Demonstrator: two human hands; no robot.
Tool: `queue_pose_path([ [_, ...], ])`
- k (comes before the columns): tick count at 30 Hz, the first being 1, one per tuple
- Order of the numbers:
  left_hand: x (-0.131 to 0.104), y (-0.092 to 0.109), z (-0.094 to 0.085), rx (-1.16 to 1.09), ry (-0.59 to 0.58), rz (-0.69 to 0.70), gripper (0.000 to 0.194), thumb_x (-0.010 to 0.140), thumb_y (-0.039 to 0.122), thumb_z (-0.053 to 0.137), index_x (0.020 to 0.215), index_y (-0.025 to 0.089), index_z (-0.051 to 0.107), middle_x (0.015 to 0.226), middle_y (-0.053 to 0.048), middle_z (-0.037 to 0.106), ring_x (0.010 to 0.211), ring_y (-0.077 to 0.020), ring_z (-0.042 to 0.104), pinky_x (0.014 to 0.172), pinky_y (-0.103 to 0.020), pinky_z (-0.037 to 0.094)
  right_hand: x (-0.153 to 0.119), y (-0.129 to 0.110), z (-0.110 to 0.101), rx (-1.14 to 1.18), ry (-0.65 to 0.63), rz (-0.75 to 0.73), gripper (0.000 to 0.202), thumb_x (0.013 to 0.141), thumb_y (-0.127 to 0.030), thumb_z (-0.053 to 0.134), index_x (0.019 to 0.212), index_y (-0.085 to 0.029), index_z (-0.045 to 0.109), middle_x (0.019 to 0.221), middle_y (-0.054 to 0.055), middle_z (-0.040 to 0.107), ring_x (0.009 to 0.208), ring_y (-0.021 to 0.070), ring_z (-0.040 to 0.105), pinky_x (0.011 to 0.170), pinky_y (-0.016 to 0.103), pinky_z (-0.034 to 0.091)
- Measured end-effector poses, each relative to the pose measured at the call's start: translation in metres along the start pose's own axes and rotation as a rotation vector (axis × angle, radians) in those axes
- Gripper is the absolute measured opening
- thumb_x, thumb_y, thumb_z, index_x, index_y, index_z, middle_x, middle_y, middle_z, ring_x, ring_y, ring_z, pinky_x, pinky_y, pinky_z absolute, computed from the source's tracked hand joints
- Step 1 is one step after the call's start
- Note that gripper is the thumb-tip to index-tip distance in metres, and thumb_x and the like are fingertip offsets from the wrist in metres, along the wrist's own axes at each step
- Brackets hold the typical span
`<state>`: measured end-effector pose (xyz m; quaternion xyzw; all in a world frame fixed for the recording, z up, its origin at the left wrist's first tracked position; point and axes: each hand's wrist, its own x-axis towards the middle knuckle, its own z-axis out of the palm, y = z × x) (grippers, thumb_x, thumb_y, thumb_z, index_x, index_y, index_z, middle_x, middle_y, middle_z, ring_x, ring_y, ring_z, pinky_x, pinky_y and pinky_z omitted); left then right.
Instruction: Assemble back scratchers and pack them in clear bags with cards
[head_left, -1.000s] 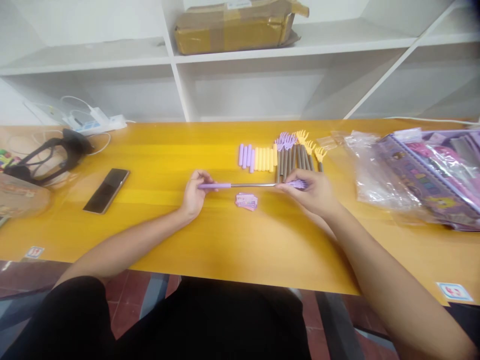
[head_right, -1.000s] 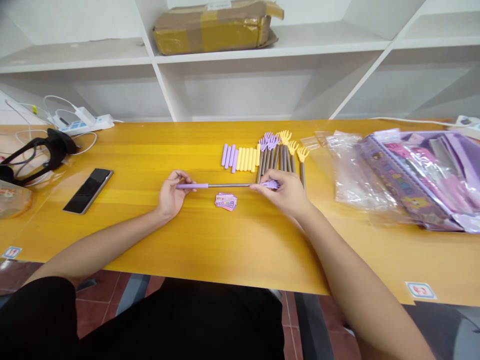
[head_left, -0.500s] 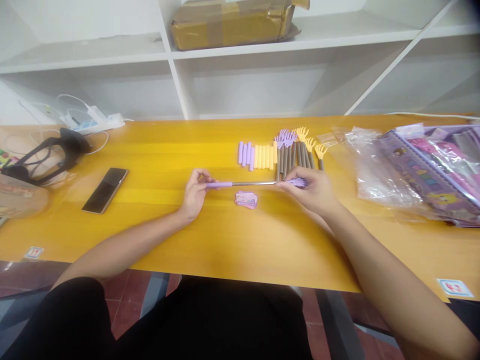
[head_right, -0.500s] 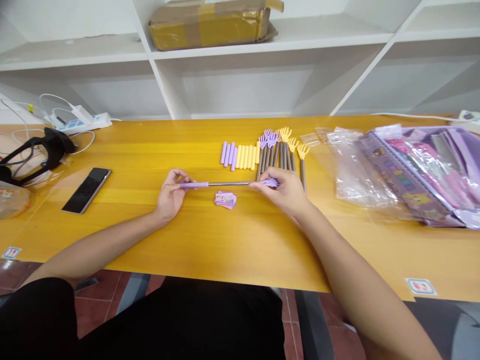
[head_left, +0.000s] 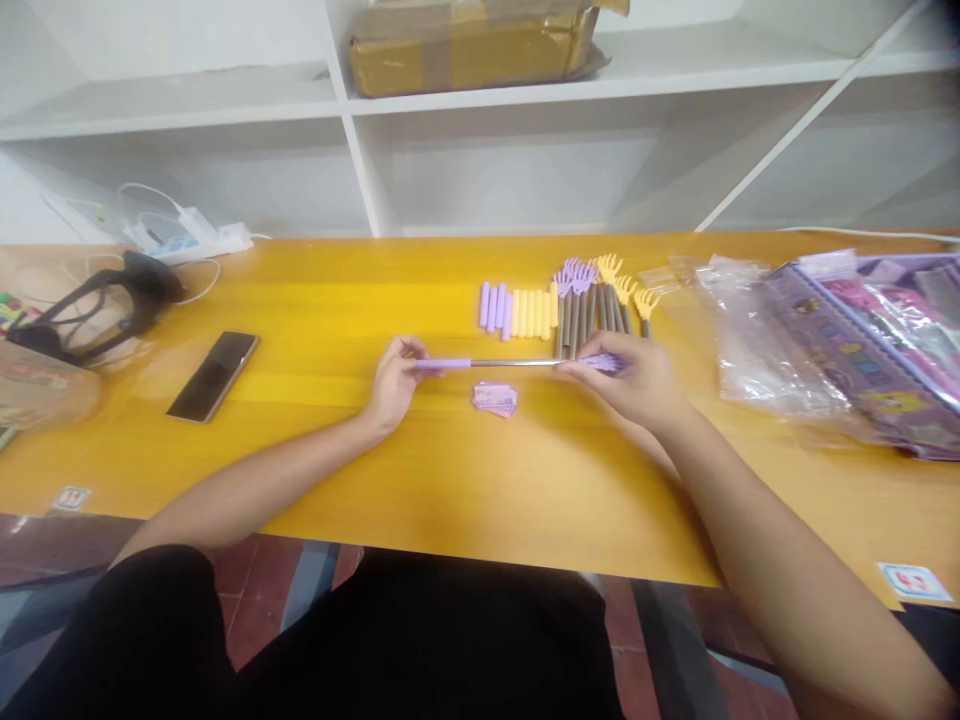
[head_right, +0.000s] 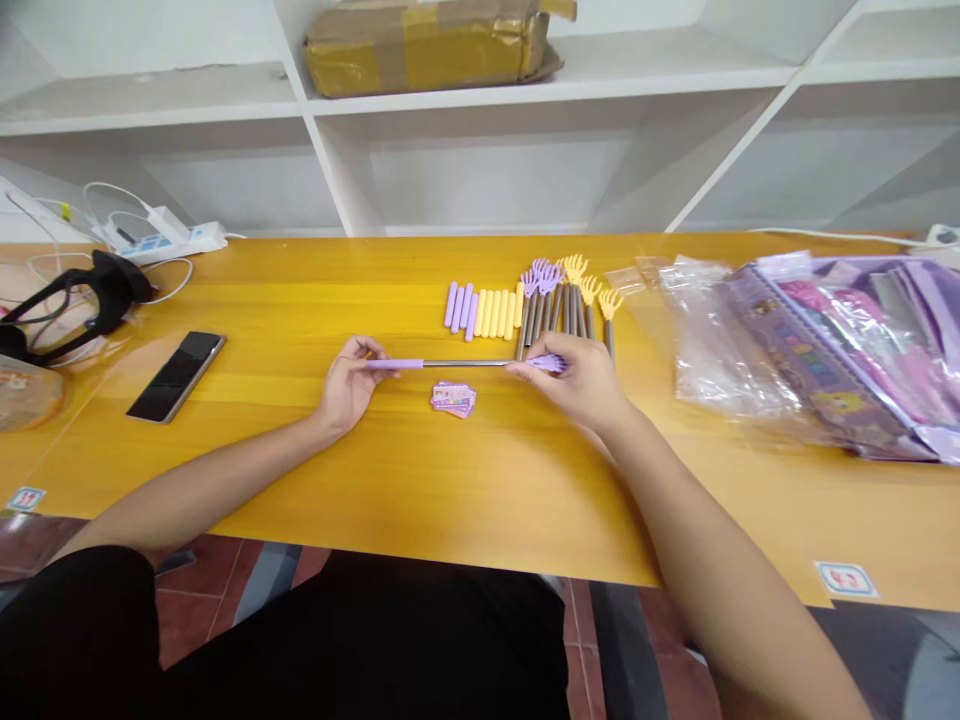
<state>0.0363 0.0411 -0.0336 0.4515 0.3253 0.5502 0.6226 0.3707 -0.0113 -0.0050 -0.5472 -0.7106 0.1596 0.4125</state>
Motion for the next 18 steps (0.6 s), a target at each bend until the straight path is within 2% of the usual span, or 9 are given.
queue_pose_path([
  [6, -0.006, -0.002, -0.006, 0.080, -0.058, 0.056, 0.021, 0.081, 0.029, 0.067, 0.100, 0.021, 0.059, 0.098, -0.001, 0.058, 0.082, -0.0162, 0.070, 0.072, -0.032, 0.062, -0.001, -0.006, -0.007, -0.018, -0.031, -0.032, 0.050, 0.090, -0.069, 0.079, 0.074, -0.022, 0.067, 0.069, 0.003, 0.067, 0.061, 0.0158, 0.057, 0.059, 0.030, 0.041],
  [10, -0.014, -0.001, -0.006, 0.282, -0.128, 0.102, 0.022, 0.092, 0.029, 0.069, 0.107, 0.021, 0.055, 0.093, 0.000, 0.064, 0.079, -0.0150, 0.073, 0.079, -0.033, 0.063, 0.000, -0.004, -0.012, 0.060, -0.079, 0.061, 0.057, 0.085, -0.075, 0.079, 0.071, -0.022, 0.065, 0.068, 0.004, 0.065, 0.060, 0.0164, 0.055, 0.057, 0.030, 0.038],
  [14, -0.017, 0.001, -0.003, 0.353, -0.129, 0.126, 0.028, 0.091, 0.028, 0.076, 0.106, 0.021, 0.053, 0.097, 0.002, 0.060, 0.076, -0.0124, 0.074, 0.074, -0.028, 0.063, 0.000, 0.000, -0.014, 0.120, -0.114, 0.138, 0.059, 0.080, -0.076, 0.083, 0.071, -0.021, 0.062, 0.069, 0.003, 0.064, 0.062, 0.0152, 0.052, 0.057, 0.029, 0.038],
  [18, -0.018, 0.000, -0.003, 0.411, -0.134, 0.156, 0.025, 0.092, 0.026, 0.076, 0.103, 0.021, 0.055, 0.092, 0.002, 0.061, 0.074, -0.0113, 0.072, 0.072, -0.026, 0.062, 0.000, 0.000, -0.012, 0.130, -0.128, 0.152, 0.060, 0.078, -0.076, 0.085, 0.071, -0.021, 0.061, 0.070, 0.003, 0.062, 0.063, 0.0144, 0.050, 0.057, 0.028, 0.036],
])
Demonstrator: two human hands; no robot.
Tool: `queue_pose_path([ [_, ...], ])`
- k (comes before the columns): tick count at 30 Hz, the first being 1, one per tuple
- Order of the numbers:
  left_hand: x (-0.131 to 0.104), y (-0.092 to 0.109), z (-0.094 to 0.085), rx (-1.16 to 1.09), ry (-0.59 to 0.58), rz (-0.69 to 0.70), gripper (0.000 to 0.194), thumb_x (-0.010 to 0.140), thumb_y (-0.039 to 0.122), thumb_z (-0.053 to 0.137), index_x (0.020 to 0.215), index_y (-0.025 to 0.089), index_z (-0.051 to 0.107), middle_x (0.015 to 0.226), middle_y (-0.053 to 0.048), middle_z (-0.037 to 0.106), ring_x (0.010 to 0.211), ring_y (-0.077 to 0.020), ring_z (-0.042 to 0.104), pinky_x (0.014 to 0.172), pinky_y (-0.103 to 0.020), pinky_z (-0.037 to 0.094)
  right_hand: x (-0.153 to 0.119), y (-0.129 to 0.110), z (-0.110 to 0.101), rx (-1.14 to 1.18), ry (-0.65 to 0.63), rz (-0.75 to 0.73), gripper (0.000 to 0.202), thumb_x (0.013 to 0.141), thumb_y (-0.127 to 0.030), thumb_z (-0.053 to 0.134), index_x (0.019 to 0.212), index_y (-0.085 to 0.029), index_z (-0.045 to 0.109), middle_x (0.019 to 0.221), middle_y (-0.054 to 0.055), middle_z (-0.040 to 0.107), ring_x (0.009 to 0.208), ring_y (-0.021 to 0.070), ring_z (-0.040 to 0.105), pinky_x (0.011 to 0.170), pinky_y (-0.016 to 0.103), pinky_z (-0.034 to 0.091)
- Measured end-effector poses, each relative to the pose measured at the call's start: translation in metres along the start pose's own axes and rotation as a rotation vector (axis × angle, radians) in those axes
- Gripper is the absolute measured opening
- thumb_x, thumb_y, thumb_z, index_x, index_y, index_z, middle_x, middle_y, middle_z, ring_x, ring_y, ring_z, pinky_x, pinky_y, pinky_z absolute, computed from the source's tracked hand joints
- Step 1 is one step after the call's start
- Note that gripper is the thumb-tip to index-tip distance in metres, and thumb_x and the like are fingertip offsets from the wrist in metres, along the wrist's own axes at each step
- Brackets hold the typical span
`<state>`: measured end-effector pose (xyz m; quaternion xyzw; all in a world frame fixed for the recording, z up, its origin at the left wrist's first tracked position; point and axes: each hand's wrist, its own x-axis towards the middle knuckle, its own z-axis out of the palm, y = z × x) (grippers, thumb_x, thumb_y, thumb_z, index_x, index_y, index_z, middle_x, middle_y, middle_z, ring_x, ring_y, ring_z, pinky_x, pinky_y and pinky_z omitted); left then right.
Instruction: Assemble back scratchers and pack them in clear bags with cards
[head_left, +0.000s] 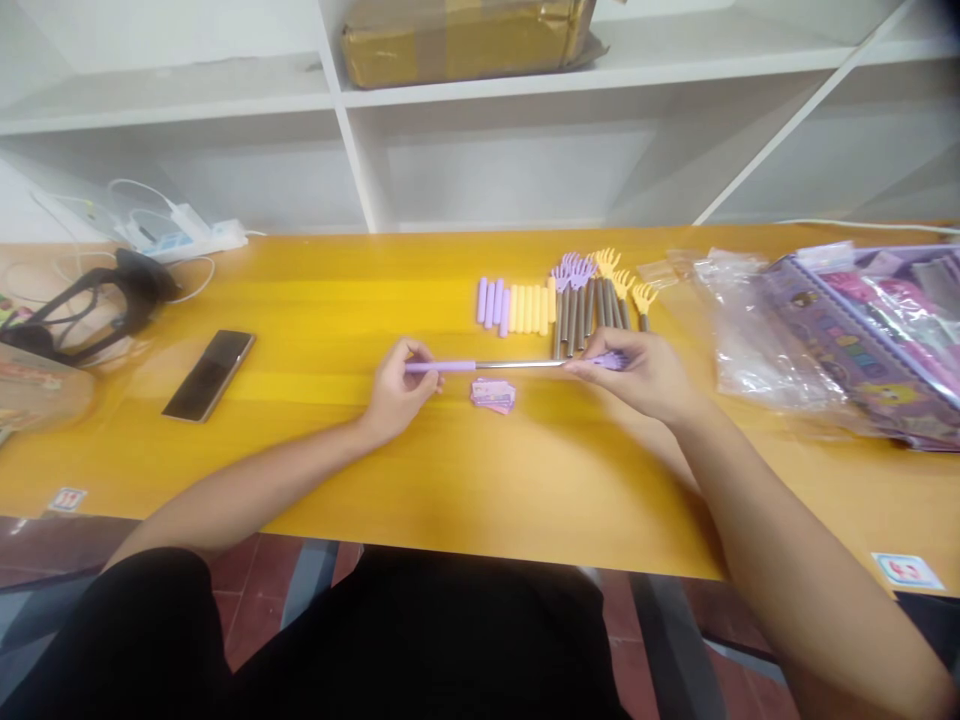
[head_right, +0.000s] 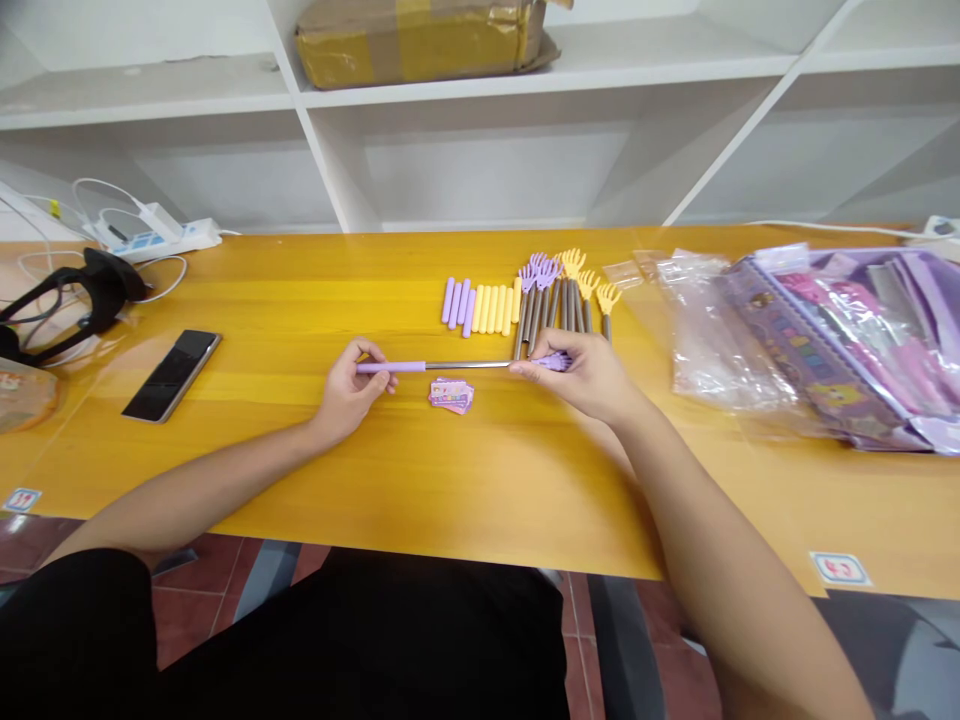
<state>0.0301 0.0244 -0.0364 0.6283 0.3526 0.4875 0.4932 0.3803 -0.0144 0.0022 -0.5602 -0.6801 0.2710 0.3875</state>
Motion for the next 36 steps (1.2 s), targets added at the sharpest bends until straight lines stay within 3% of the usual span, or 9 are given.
queue_pose_path([
  [7, -0.002, 0.002, 0.000, 0.068, 0.007, 0.013, 0.019, 0.093, 0.024, 0.074, 0.099, 0.020, 0.056, 0.089, 0.001, 0.063, 0.072, -0.0108, 0.070, 0.070, -0.024, 0.059, 0.001, -0.001, 0.008, 0.020, -0.011, 0.008, 0.064, 0.078, -0.080, 0.082, 0.069, -0.021, 0.058, 0.065, 0.001, 0.055, 0.060, 0.0132, 0.043, 0.057, 0.028, 0.033],
  [22, -0.010, 0.005, 0.002, 0.190, -0.025, 0.099, 0.011, 0.095, 0.021, 0.068, 0.100, 0.022, 0.058, 0.100, -0.002, 0.057, 0.083, -0.0144, 0.063, 0.072, -0.028, 0.053, -0.006, -0.012, 0.038, 0.095, -0.022, 0.009, 0.057, 0.084, -0.068, 0.083, 0.069, -0.021, 0.056, 0.063, -0.002, 0.048, 0.060, 0.0117, 0.039, 0.057, 0.027, 0.029],
  [29, -0.012, 0.008, 0.002, 0.195, -0.040, 0.118, 0.012, 0.095, 0.023, 0.070, 0.100, 0.022, 0.059, 0.101, -0.003, 0.057, 0.083, -0.0145, 0.061, 0.072, -0.028, 0.053, -0.009, -0.021, 0.053, 0.118, -0.014, 0.003, 0.061, 0.082, -0.075, 0.082, 0.069, -0.021, 0.056, 0.063, -0.001, 0.049, 0.059, 0.0124, 0.041, 0.056, 0.028, 0.030],
  [36, -0.012, 0.013, 0.006, 0.144, -0.046, 0.071, 0.013, 0.095, 0.027, 0.072, 0.100, 0.022, 0.061, 0.100, -0.003, 0.060, 0.083, -0.0155, 0.064, 0.074, -0.029, 0.055, -0.009, -0.027, 0.042, 0.061, 0.003, 0.009, 0.058, 0.081, -0.075, 0.083, 0.072, -0.022, 0.062, 0.066, 0.001, 0.058, 0.061, 0.0143, 0.047, 0.057, 0.028, 0.034],
])
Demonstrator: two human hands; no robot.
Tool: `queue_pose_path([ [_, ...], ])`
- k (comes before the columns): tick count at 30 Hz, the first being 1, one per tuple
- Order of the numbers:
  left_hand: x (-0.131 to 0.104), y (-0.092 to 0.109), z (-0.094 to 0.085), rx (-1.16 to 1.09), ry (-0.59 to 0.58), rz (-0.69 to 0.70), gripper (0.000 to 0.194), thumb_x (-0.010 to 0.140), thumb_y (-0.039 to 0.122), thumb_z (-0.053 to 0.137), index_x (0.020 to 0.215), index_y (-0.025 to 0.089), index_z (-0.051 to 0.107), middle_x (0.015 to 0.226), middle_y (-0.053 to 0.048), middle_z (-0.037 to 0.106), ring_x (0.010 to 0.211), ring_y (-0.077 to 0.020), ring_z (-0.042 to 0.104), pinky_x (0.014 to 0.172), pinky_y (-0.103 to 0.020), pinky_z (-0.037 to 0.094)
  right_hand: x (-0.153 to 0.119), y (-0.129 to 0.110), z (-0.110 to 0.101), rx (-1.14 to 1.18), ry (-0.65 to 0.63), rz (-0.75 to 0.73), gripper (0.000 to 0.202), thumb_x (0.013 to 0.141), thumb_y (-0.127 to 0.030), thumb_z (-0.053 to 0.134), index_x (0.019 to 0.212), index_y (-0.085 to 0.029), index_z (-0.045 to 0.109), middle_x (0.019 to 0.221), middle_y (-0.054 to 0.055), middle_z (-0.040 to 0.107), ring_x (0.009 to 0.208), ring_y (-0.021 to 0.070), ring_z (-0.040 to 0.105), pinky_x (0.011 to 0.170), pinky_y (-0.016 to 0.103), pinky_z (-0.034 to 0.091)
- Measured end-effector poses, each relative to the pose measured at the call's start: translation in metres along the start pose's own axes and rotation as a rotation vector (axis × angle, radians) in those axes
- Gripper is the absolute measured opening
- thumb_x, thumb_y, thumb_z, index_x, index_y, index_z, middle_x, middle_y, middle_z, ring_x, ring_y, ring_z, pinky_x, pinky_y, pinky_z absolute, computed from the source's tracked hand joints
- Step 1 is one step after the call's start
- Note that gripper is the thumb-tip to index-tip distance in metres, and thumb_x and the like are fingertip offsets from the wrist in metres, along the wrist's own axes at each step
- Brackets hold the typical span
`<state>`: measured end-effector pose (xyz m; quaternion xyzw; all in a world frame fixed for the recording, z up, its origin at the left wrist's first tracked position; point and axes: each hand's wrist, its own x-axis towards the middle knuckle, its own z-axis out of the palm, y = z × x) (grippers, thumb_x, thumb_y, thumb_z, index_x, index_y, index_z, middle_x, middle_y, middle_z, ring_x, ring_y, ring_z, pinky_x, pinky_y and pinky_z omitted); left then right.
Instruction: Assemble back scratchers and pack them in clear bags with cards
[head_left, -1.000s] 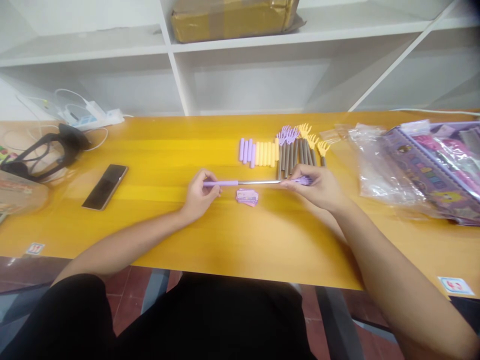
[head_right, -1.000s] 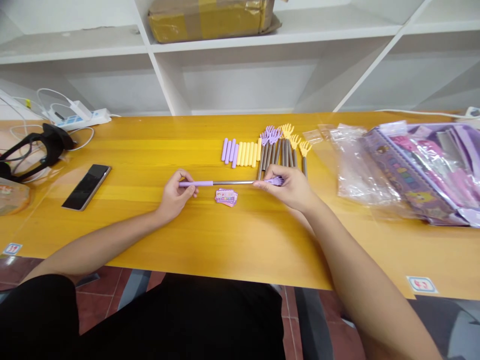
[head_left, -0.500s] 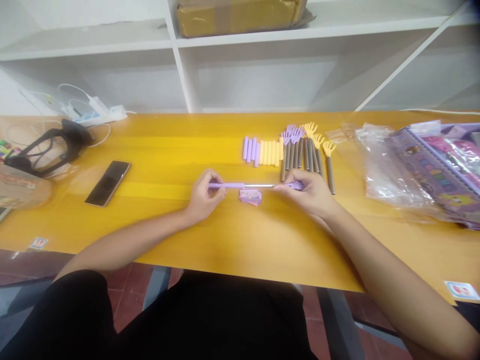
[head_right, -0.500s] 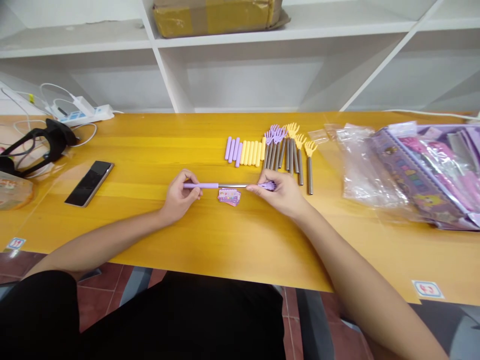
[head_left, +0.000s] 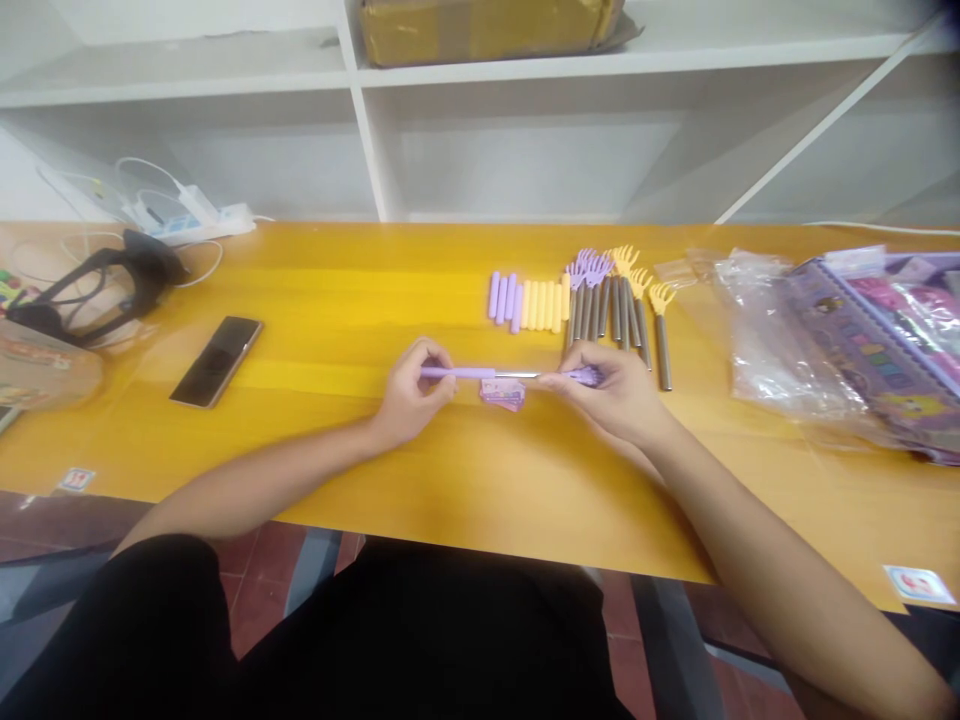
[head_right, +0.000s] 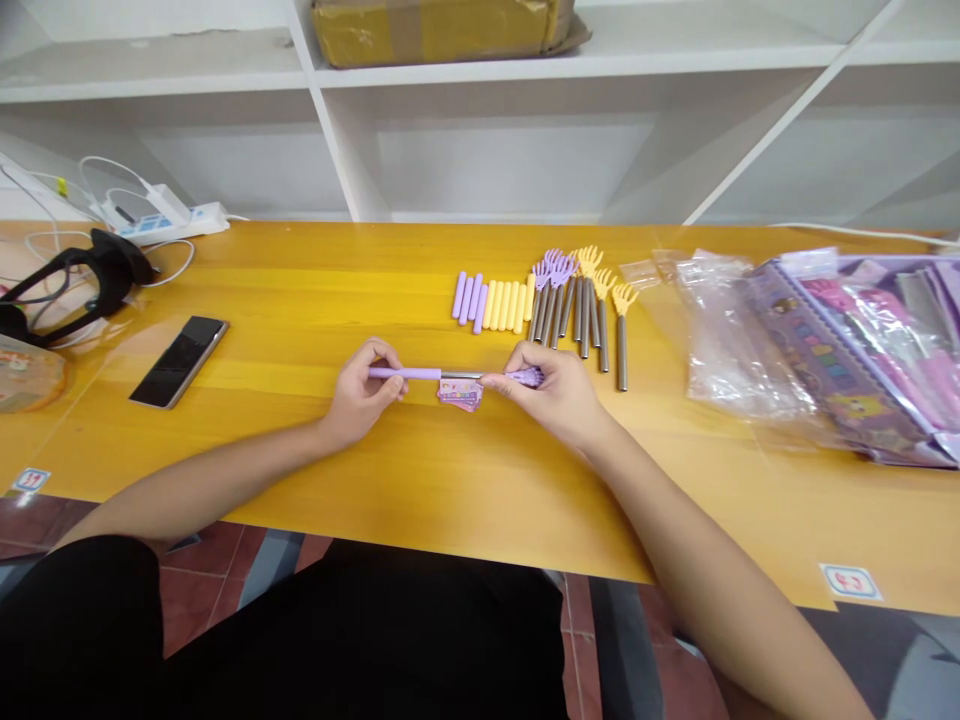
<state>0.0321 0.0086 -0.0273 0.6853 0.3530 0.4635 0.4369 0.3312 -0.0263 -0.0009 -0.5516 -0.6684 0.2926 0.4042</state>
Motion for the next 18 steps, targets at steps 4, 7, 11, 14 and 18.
queue_pose_path([
  [4, 0.023, 0.012, -0.012, 0.135, -0.036, 0.142, 0.011, 0.094, 0.022, 0.071, 0.101, 0.022, 0.063, 0.099, -0.003, 0.063, 0.084, -0.0160, 0.064, 0.079, -0.031, 0.054, 0.010, -0.004, -0.020, -0.022, -0.038, -0.075, 0.053, 0.084, -0.074, 0.081, 0.086, -0.023, 0.070, 0.081, 0.004, 0.070, 0.071, 0.0183, 0.061, 0.065, 0.031, 0.045],
  [7, 0.051, 0.033, -0.033, 0.418, -0.120, 0.289, 0.017, 0.093, 0.026, 0.075, 0.107, 0.023, 0.066, 0.100, -0.003, 0.065, 0.081, -0.0165, 0.062, 0.075, -0.029, 0.050, 0.023, -0.019, -0.034, -0.089, -0.082, -0.179, 0.046, 0.094, -0.069, 0.073, 0.091, -0.024, 0.070, 0.087, 0.005, 0.072, 0.077, 0.0203, 0.065, 0.072, 0.033, 0.049],
  [11, 0.083, 0.074, -0.047, 0.785, -0.315, 0.378, 0.017, 0.097, 0.033, 0.075, 0.109, 0.023, 0.068, 0.099, -0.004, 0.066, 0.079, -0.0193, 0.061, 0.071, -0.030, 0.043, 0.046, -0.057, -0.051, -0.276, -0.112, -0.315, 0.035, 0.105, -0.056, 0.062, 0.091, -0.024, 0.068, 0.088, 0.005, 0.071, 0.080, 0.0212, 0.065, 0.077, 0.035, 0.046],
  [14, 0.097, 0.104, -0.041, 0.973, -0.305, 0.359, 0.016, 0.104, 0.028, 0.062, 0.090, 0.022, 0.063, 0.084, -0.004, 0.061, 0.070, -0.0203, 0.056, 0.068, -0.032, 0.040, 0.063, -0.090, -0.057, -0.477, -0.061, -0.409, 0.030, 0.107, -0.046, 0.059, 0.090, -0.023, 0.065, 0.091, 0.007, 0.068, 0.081, 0.0218, 0.061, 0.074, 0.034, 0.042],
  [18, 0.100, 0.128, -0.029, 1.167, -0.073, 0.355, 0.020, 0.097, 0.029, 0.069, 0.082, 0.022, 0.058, 0.080, -0.006, 0.062, 0.073, -0.0235, 0.059, 0.064, -0.033, 0.039, 0.074, -0.118, -0.048, -0.763, 0.116, -0.412, 0.022, 0.100, -0.032, 0.062, 0.081, -0.021, 0.059, 0.086, 0.008, 0.064, 0.076, 0.0212, 0.054, 0.066, 0.033, 0.030],
])
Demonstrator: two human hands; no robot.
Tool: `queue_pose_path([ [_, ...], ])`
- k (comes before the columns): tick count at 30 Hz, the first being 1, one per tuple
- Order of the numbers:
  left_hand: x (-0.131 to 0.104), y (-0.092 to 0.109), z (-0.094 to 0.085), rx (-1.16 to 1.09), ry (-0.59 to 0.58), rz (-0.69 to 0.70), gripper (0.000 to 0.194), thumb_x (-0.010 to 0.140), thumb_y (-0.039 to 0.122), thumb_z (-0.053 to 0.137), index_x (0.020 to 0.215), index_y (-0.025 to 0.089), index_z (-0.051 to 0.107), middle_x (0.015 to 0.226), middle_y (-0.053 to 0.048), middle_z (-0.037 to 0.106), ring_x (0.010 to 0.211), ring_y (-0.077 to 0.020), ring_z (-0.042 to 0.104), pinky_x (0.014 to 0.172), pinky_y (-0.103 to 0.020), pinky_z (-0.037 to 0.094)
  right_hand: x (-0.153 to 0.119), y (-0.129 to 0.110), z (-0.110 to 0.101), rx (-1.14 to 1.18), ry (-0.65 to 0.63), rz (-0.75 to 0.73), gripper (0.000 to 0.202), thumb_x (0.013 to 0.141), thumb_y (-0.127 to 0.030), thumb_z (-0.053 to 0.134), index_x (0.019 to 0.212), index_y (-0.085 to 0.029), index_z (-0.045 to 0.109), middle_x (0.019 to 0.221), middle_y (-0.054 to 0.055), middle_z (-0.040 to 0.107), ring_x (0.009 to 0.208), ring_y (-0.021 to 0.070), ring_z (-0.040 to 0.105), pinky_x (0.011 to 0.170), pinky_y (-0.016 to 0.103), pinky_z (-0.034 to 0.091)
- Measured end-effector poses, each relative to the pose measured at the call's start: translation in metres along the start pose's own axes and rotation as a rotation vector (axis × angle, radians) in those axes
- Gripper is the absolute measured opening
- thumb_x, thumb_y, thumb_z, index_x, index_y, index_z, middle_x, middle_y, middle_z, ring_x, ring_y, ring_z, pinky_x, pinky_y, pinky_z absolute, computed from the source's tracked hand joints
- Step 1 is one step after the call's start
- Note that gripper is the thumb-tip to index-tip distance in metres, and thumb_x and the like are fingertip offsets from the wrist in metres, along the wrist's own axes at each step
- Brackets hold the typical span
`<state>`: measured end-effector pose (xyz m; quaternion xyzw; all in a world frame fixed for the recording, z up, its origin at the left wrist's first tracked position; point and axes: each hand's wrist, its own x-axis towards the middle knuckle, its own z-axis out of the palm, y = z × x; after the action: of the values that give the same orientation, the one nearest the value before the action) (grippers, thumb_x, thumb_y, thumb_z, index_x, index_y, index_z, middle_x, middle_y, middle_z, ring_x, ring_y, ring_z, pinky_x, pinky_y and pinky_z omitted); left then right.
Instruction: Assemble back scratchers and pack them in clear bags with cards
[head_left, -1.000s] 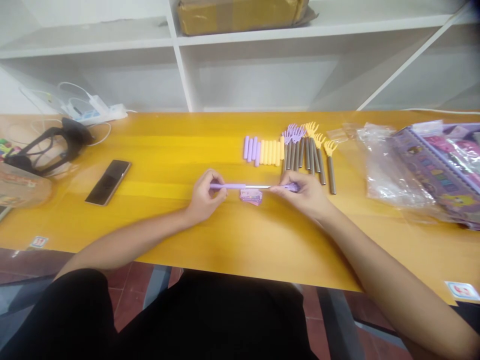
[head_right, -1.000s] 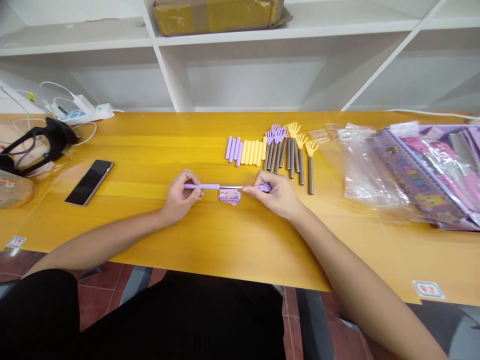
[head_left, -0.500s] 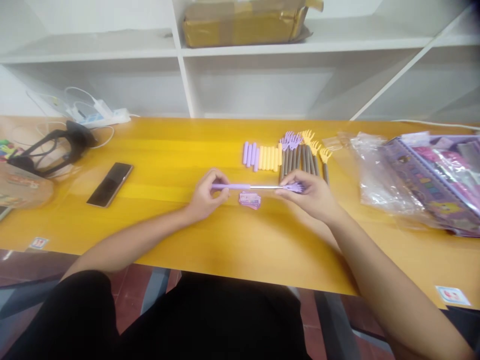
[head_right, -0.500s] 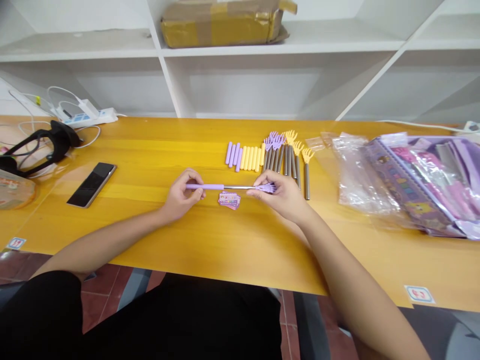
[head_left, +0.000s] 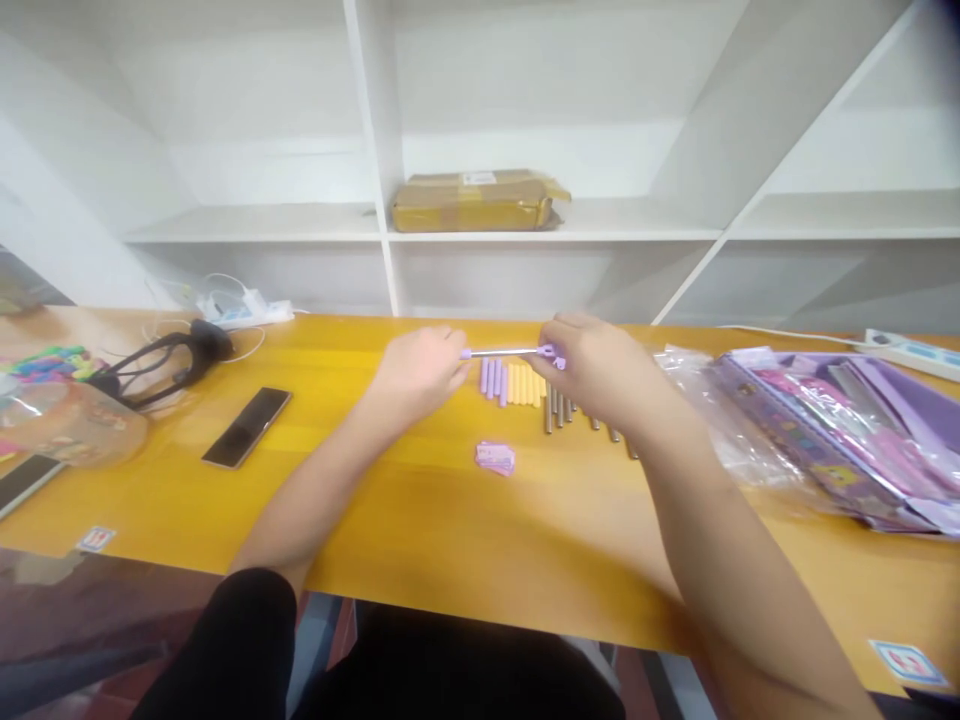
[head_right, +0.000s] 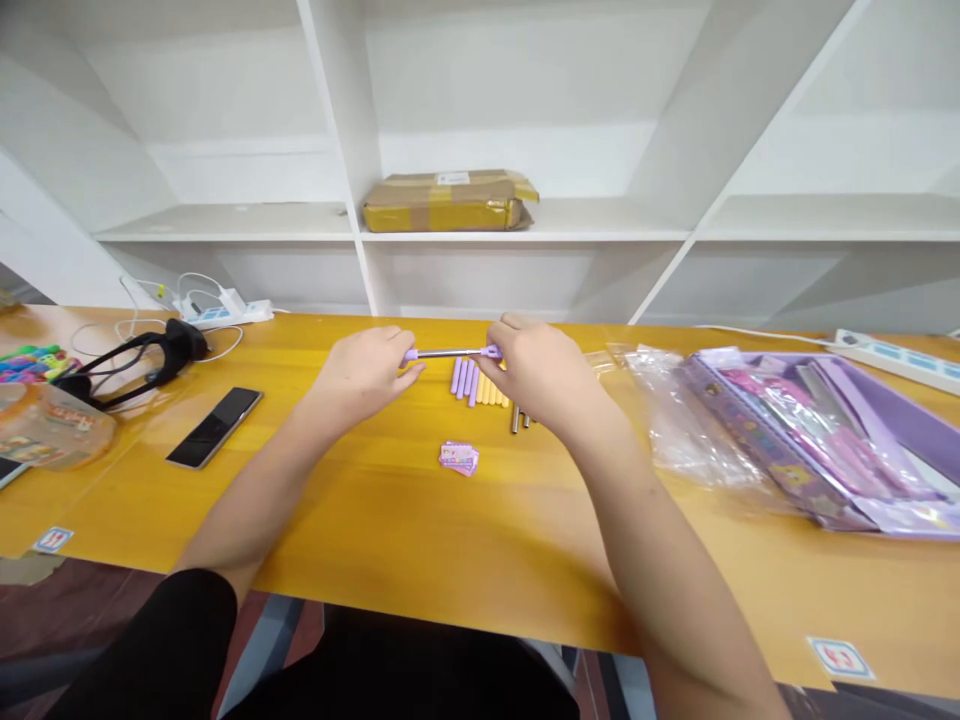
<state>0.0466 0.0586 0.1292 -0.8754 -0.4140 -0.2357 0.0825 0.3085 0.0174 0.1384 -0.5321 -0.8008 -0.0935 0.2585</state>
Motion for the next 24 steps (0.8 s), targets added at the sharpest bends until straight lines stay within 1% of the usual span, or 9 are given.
queue_pose_path([
  [2, -0.001, 0.005, -0.001, 0.063, 0.069, -0.053, 0.020, 0.093, 0.028, 0.073, 0.080, 0.022, 0.058, 0.079, -0.007, 0.064, 0.073, -0.0253, 0.061, 0.063, -0.034, 0.039, 0.003, -0.011, 0.006, -0.082, 0.028, 0.071, 0.022, 0.096, -0.026, 0.062, 0.076, -0.021, 0.057, 0.079, 0.007, 0.061, 0.069, 0.0194, 0.050, 0.063, 0.033, 0.024],
  [4, -0.005, 0.008, 0.002, 0.089, 0.075, -0.089, 0.020, 0.091, 0.024, 0.072, 0.076, 0.022, 0.058, 0.072, -0.007, 0.062, 0.069, -0.0259, 0.061, 0.062, -0.035, 0.040, 0.004, -0.019, 0.017, -0.110, 0.043, 0.122, 0.022, 0.094, -0.020, 0.061, 0.072, -0.020, 0.056, 0.073, 0.006, 0.058, 0.065, 0.0176, 0.046, 0.063, 0.033, 0.019],
  [8, -0.003, 0.004, 0.011, 0.143, -0.126, -0.215, 0.018, 0.087, 0.013, 0.069, 0.071, 0.021, 0.064, 0.066, -0.008, 0.063, 0.066, -0.0281, 0.064, 0.067, -0.039, 0.045, 0.008, -0.008, 0.038, -0.053, 0.027, 0.151, 0.024, 0.089, -0.016, 0.067, 0.069, -0.021, 0.056, 0.063, 0.003, 0.052, 0.059, 0.0139, 0.036, 0.065, 0.033, 0.018],
  [11, 0.006, -0.022, 0.007, 0.206, -0.212, -0.306, 0.020, 0.088, 0.009, 0.064, 0.072, 0.019, 0.070, 0.072, -0.011, 0.069, 0.073, -0.0317, 0.069, 0.073, -0.043, 0.049, 0.009, 0.038, 0.031, -0.039, 0.029, 0.218, 0.024, 0.082, -0.015, 0.076, 0.068, -0.022, 0.057, 0.058, 0.002, 0.050, 0.057, 0.0121, 0.029, 0.065, 0.033, 0.020],
  [14, 0.010, -0.073, -0.007, 0.263, -0.140, -0.389, 0.027, 0.096, 0.014, 0.054, 0.084, 0.018, 0.077, 0.082, -0.017, 0.074, 0.090, -0.0386, 0.073, 0.082, -0.048, 0.050, -0.005, 0.107, 0.006, -0.095, 0.101, 0.354, 0.026, 0.078, -0.008, 0.068, 0.062, -0.021, 0.053, 0.057, 0.004, 0.050, 0.056, 0.0123, 0.026, 0.065, 0.035, 0.024],
  [16, 0.008, -0.106, -0.015, 0.289, -0.127, -0.438, 0.029, 0.096, 0.019, 0.053, 0.087, 0.018, 0.080, 0.088, -0.020, 0.077, 0.101, -0.0418, 0.073, 0.089, -0.050, 0.049, -0.019, 0.149, -0.007, -0.109, 0.116, 0.415, 0.027, 0.080, -0.008, 0.063, 0.059, -0.021, 0.051, 0.058, 0.007, 0.056, 0.056, 0.0142, 0.037, 0.066, 0.035, 0.030],
  [18, 0.004, -0.129, -0.020, 0.328, -0.162, -0.442, 0.032, 0.096, 0.022, 0.051, 0.092, 0.019, 0.082, 0.096, -0.022, 0.079, 0.105, -0.0428, 0.073, 0.091, -0.051, 0.048, -0.031, 0.178, -0.012, -0.113, 0.101, 0.473, 0.024, 0.082, -0.011, 0.063, 0.061, -0.021, 0.056, 0.065, 0.011, 0.066, 0.064, 0.0176, 0.053, 0.070, 0.035, 0.038],
  [21, 0.002, -0.138, -0.021, 0.387, -0.196, -0.430, 0.038, 0.098, 0.027, 0.046, 0.099, 0.020, 0.083, 0.099, -0.023, 0.079, 0.103, -0.0422, 0.071, 0.088, -0.050, 0.047, -0.040, 0.198, -0.011, -0.127, 0.106, 0.530, 0.016, 0.083, -0.012, 0.064, 0.070, -0.021, 0.067, 0.088, 0.015, 0.079, 0.084, 0.0228, 0.068, 0.081, 0.035, 0.045],
  [24, 0.003, -0.132, -0.021, 0.419, -0.162, -0.434, 0.040, 0.102, 0.036, 0.045, 0.102, 0.020, 0.082, 0.101, -0.022, 0.079, 0.102, -0.0398, 0.070, 0.086, -0.047, 0.047, -0.039, 0.202, -0.012, -0.118, 0.130, 0.564, 0.015, 0.082, -0.010, 0.067, 0.079, -0.022, 0.074, 0.101, 0.017, 0.081, 0.096, 0.0244, 0.072, 0.088, 0.035, 0.048],
])
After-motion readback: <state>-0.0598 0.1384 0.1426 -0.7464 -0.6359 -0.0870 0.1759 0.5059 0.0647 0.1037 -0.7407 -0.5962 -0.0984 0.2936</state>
